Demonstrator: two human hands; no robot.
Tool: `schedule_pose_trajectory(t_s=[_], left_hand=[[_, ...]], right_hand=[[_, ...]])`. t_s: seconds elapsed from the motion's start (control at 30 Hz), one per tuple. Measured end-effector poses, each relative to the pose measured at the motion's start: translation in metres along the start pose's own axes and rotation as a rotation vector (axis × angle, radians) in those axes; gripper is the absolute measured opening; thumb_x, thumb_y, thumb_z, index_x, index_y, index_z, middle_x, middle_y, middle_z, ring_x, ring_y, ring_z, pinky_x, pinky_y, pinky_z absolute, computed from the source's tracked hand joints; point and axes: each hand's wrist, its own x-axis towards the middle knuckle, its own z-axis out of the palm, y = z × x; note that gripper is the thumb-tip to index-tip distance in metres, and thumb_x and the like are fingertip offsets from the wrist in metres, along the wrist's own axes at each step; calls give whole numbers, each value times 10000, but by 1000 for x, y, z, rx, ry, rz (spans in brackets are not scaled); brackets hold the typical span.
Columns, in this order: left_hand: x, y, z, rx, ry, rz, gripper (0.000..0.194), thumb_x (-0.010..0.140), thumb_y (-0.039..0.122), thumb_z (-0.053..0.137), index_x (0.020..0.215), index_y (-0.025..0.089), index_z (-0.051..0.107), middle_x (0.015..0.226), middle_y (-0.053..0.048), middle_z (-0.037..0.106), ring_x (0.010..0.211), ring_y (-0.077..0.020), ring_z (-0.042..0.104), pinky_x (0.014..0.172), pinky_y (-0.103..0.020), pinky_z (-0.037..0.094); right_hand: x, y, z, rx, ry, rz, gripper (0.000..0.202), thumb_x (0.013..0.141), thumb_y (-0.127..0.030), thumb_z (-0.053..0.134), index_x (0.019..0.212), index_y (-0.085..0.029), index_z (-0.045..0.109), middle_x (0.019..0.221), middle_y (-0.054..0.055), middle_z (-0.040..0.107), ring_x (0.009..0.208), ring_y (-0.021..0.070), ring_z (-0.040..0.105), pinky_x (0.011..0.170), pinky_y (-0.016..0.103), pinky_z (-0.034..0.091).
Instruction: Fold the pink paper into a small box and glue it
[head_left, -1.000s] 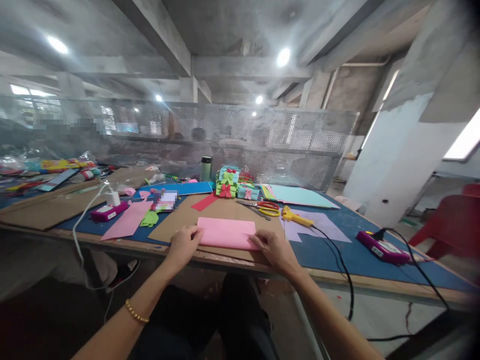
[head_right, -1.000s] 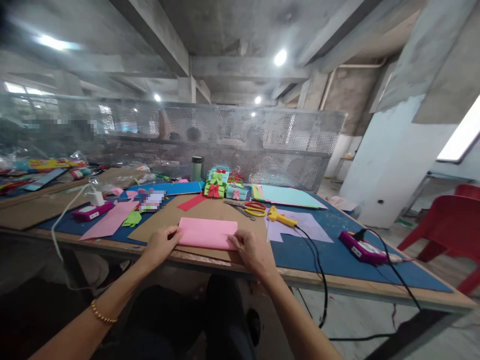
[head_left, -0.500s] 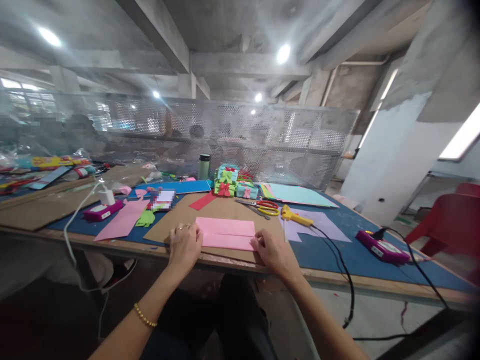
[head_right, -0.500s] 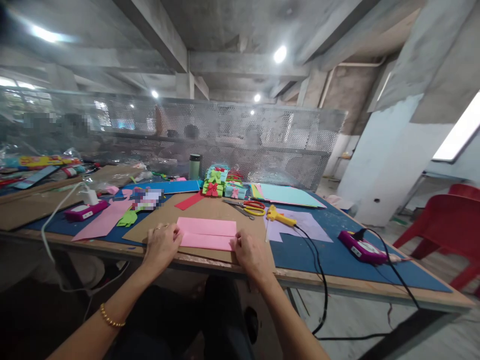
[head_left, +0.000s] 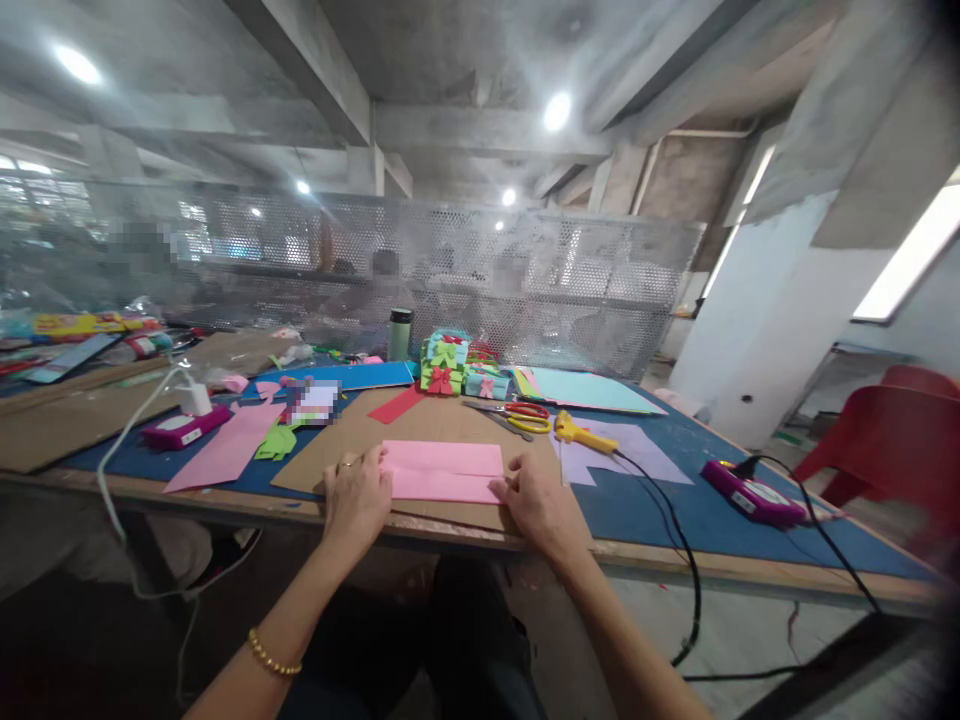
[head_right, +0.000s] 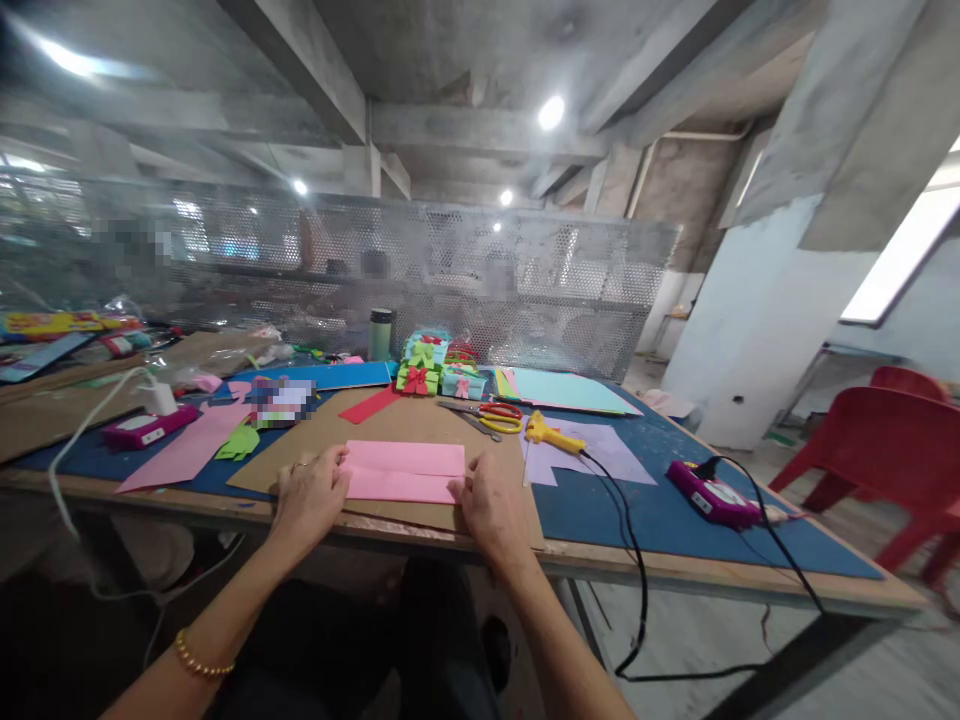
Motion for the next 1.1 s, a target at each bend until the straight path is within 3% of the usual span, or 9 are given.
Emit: schedule_pose_trajectory(t_s=[0.3, 0.8, 1.1], left_hand=[[3, -1, 0, -17, -31, -43, 374, 892, 204, 442, 1236, 176, 585, 1107, -106, 704, 1123, -307, 552, 934, -443, 348], [4, -2, 1, -54, -20, -87, 353, 877, 183, 471, 1214, 169, 575, 1052, -93, 712, 1094, -299, 551, 934, -425, 326], [1, 0, 2, -78, 33, -145, 375, 841, 162, 508, 1212, 153, 563, 1037, -105, 701, 1083, -286, 554, 915, -395, 323]], right_hand=[[0, -4, -1, -16, -32, 0, 239, 911, -329, 578, 1081, -183, 494, 994, 104, 726, 976, 269, 672, 658, 286, 344], [-3, -6, -5, -28, 3, 26, 232, 894, -366, 582, 1039, -213, 486, 875, 40, 696, 824, 228, 660, 599, 267, 316], [8, 5, 8, -27, 38, -2, 242, 883, -367, 580, 1026, -199, 482, 838, 49, 684, 797, 233, 645, 605, 270, 336]])
